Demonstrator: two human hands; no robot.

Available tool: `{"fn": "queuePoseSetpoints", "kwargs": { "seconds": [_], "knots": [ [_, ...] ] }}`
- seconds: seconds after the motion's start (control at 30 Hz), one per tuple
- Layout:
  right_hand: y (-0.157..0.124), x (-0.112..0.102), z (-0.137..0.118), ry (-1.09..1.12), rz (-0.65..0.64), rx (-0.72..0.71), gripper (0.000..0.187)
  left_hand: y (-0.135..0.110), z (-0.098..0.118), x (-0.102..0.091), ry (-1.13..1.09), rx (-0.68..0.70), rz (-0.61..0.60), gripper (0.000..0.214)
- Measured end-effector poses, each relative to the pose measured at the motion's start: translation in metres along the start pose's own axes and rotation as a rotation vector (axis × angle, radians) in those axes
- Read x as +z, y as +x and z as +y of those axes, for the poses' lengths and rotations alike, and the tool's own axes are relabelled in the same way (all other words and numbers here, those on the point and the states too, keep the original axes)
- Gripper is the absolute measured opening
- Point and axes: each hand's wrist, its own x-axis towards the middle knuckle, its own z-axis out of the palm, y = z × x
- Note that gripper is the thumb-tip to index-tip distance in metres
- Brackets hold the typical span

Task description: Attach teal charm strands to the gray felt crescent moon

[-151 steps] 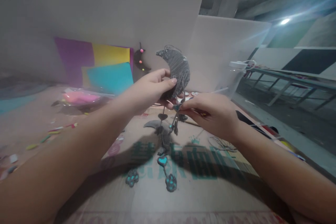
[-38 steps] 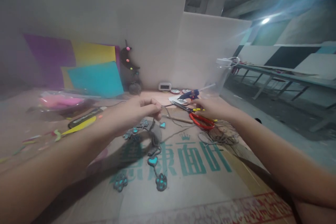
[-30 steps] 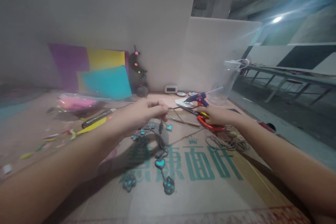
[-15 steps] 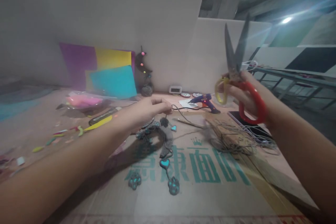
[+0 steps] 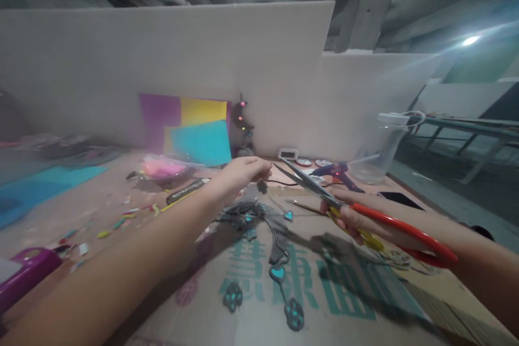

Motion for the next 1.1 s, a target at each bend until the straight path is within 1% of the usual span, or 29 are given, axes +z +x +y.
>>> {"fn": "queuePoseSetpoints", "kwargs": {
  "seconds": [0.1,0.23,0.37,0.5,0.77,0.97,1.1],
  "knots": [
    [0.003,0.000,-0.001,-0.135,-0.064,0.074,0.045,0.000,0.001,-0.002,0.014,0.015,0.005,0.022],
    [0.009,0.012,-0.001,-0.206,-0.034,0.125,0.042,-0.004,0.000,0.002,0.064,0.033,-0.061,0.024],
    [0.013,0.029,0.004,-0.175,0.009,0.109,0.044,-0.007,-0.005,0.008,0.102,0.051,-0.141,0.020],
    [0.014,0.038,0.010,-0.103,0.024,0.097,0.046,-0.009,-0.008,0.012,0.098,0.059,-0.171,0.018],
    [0.015,0.034,0.006,-0.169,0.013,0.088,0.048,-0.009,-0.011,0.014,0.098,0.077,-0.192,0.019],
    [0.017,0.036,0.009,-0.110,0.012,0.084,0.042,-0.007,-0.016,0.010,0.141,0.077,-0.192,0.019],
    [0.018,0.037,0.008,-0.056,0.010,0.078,0.040,-0.008,-0.015,0.008,0.152,0.080,-0.208,0.021]
  ]
}}
